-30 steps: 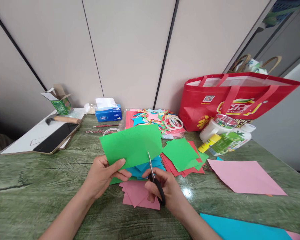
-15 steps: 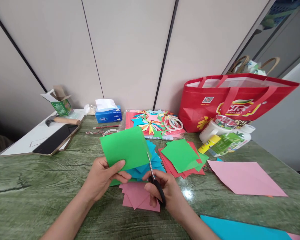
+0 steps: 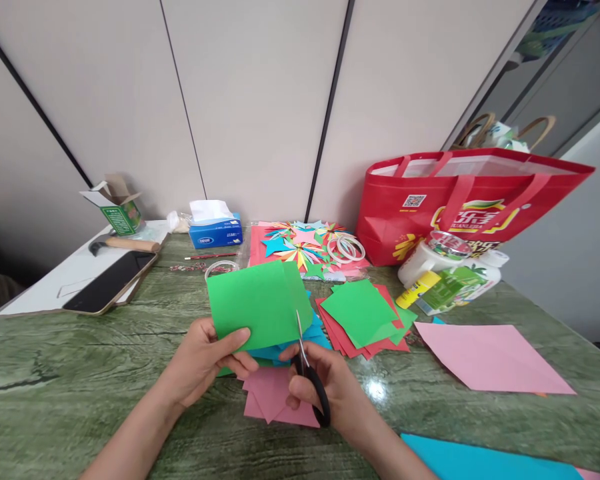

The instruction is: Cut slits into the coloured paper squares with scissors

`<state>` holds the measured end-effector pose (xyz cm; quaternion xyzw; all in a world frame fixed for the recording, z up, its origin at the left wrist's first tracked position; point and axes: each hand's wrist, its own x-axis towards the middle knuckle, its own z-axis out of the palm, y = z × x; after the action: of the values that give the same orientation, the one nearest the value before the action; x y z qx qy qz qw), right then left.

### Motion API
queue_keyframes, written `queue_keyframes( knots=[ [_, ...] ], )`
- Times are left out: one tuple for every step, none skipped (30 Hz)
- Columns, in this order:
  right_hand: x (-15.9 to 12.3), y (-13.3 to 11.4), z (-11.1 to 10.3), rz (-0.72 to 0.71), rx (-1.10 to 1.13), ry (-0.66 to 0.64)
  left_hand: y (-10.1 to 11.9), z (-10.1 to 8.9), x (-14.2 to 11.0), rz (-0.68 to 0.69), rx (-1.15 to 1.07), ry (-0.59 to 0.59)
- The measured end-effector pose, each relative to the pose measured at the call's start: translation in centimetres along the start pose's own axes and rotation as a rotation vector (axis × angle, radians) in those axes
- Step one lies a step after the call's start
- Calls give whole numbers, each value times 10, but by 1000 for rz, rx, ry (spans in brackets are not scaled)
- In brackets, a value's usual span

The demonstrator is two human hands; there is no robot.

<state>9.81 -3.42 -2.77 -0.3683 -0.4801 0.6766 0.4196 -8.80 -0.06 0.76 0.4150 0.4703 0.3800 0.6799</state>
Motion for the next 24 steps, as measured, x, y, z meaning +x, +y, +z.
queue_keyframes(
  knots=[
    [0,0,0,4,-6,4,0,0,0,0,0,0],
    [-1,0,1,10,-13,10,1,-1,0,-1,1,-1],
    [-1,-1,1,19,-19,18,1,-1,1,-2,0,-2],
    [-1,-1,1,32,-24,26,2,-1,1,-3,-1,-4],
    [-1,-2,2,42,-28,31,2,-2,1,-5,-3,-6],
    [-1,-2,2,48,-30,32,2,-2,1,-6,-5,-7],
    [-1,-2,2,51,-30,32,2,-2,1,-8,-8,-8],
    [0,-2,2,52,-29,32,2,-3,1,-9,-12,-9],
    [0,-1,2,51,-27,34,1,-3,1,-10,-18,-10],
    [0,-1,3,51,-24,36,1,-3,2,-11,-22,-11],
    [0,-1,3,52,-20,40,0,-3,2,-11,-25,-11],
    [0,-1,3,53,-17,46,0,-4,2,-12,-27,-11],
    [0,0,3,52,-16,49,-1,-4,2,-13,-26,-10],
    [0,0,3,48,-15,51,-1,-4,2,-13,-26,-8],
    [0,1,3,42,-14,51,-1,-4,2,-13,-24,-8],
    [0,1,2,37,-13,47,-1,-4,3,-13,-24,-7],
    [0,1,2,32,-10,44,-1,-4,3,-11,-26,-4],
    [0,1,2,28,-6,40,-1,-4,3,-16,-27,-9],
    [0,2,2,23,1,37,-1,-4,3,-17,-32,-9],
    [0,2,2,20,6,35,-1,-4,3,-18,-37,-13],
    [0,2,2,18,10,34,-1,-4,3,-20,-42,-14],
    [0,2,2,16,14,35,-1,-4,4,-19,-47,-15],
    [0,2,2,13,15,36,-2,-4,4,-19,-50,-16],
    [0,2,2,10,17,35,-2,-4,4,-19,-53,-15]
  ],
)
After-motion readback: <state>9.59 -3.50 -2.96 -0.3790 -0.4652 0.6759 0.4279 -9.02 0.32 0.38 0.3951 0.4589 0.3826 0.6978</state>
